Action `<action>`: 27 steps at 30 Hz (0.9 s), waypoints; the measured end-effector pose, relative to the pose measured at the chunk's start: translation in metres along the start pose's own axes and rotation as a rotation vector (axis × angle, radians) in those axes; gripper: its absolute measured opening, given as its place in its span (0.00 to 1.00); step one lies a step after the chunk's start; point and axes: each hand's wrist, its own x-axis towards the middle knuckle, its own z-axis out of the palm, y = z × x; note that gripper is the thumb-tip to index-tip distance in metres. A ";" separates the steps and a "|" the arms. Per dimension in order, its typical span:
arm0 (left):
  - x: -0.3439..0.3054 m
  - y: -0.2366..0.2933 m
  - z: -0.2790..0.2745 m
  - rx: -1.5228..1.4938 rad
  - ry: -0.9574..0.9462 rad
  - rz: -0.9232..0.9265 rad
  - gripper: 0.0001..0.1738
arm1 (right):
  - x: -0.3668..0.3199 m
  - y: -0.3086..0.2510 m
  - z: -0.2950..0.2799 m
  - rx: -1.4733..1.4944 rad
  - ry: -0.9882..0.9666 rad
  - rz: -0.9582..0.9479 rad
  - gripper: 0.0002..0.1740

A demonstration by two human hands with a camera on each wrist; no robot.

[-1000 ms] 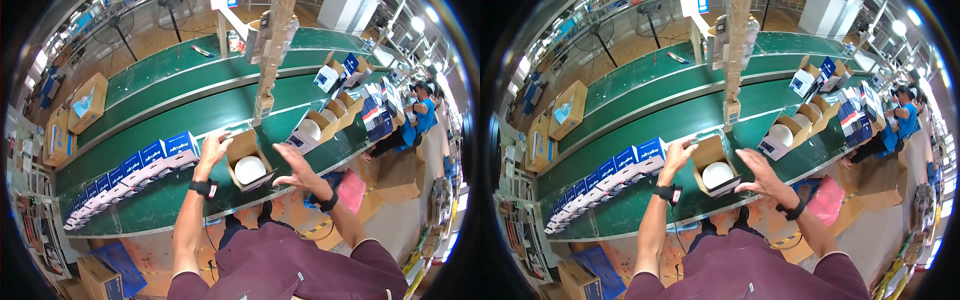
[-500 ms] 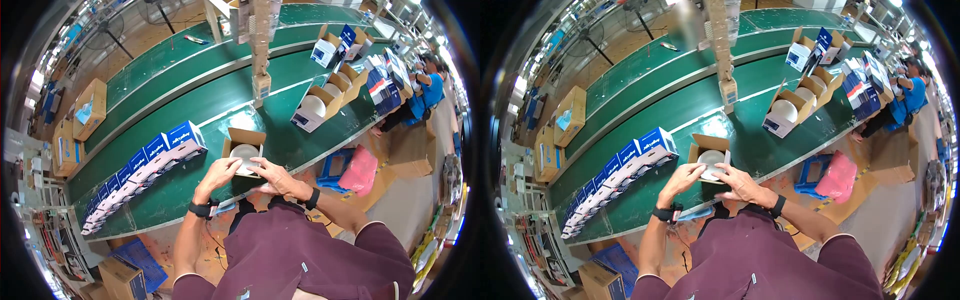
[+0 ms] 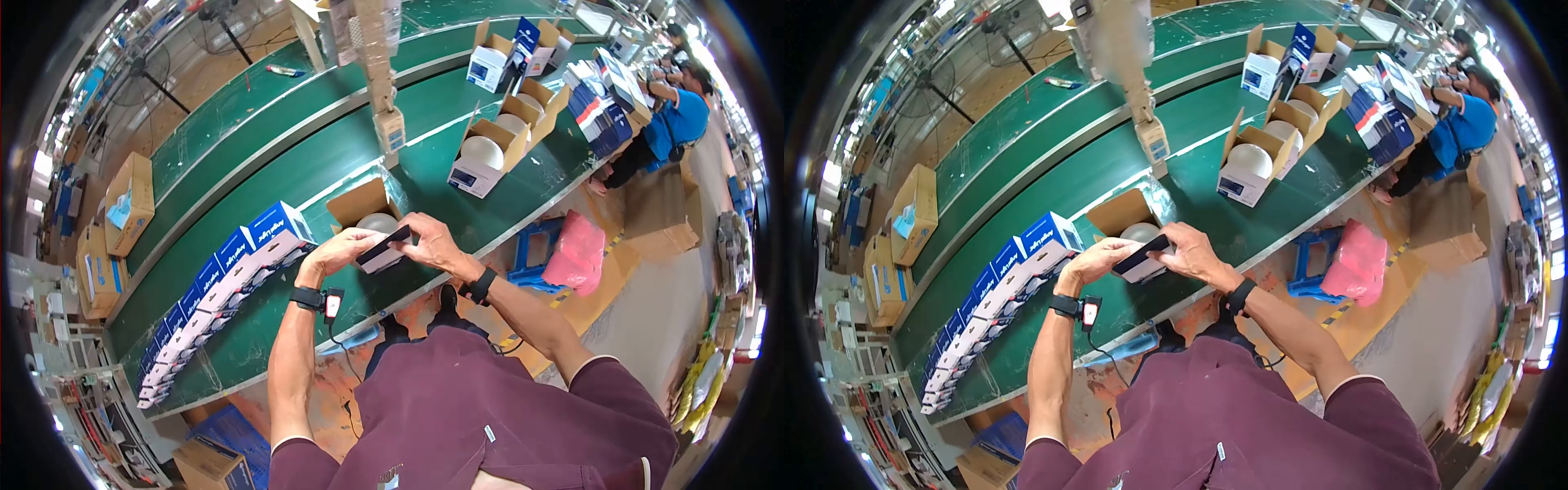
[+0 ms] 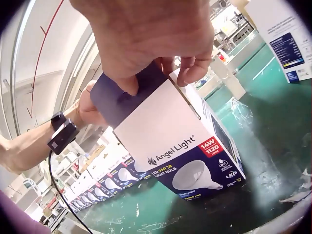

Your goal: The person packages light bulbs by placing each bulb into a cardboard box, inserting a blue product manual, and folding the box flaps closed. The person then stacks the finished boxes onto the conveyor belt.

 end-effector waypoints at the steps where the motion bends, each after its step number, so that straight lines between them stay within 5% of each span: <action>1: 0.001 0.005 0.001 0.047 0.036 -0.071 0.22 | -0.002 0.001 0.001 -0.014 0.017 -0.019 0.15; 5: 0.007 0.021 0.001 0.127 0.101 0.007 0.10 | -0.002 0.001 0.000 -0.053 0.021 -0.035 0.14; 12: 0.029 -0.008 -0.007 0.307 0.212 0.089 0.12 | -0.005 0.006 0.005 -0.092 -0.079 -0.163 0.25; 14: 0.041 -0.019 -0.011 0.475 0.036 -0.057 0.14 | -0.006 0.005 0.009 -0.137 -0.056 -0.169 0.27; 16: 0.044 -0.025 -0.014 0.299 -0.001 -0.182 0.13 | -0.009 0.007 0.014 -0.146 -0.033 -0.181 0.26; 19: 0.041 -0.029 -0.015 0.137 -0.021 -0.069 0.12 | -0.012 0.006 0.020 -0.137 0.009 -0.173 0.26; 23: 0.035 -0.015 -0.012 0.375 0.055 -0.081 0.10 | -0.012 0.010 0.018 -0.130 -0.049 -0.162 0.23; 27: 0.016 0.023 0.003 0.690 0.293 0.267 0.06 | -0.005 0.023 0.005 -0.015 -0.189 -0.279 0.18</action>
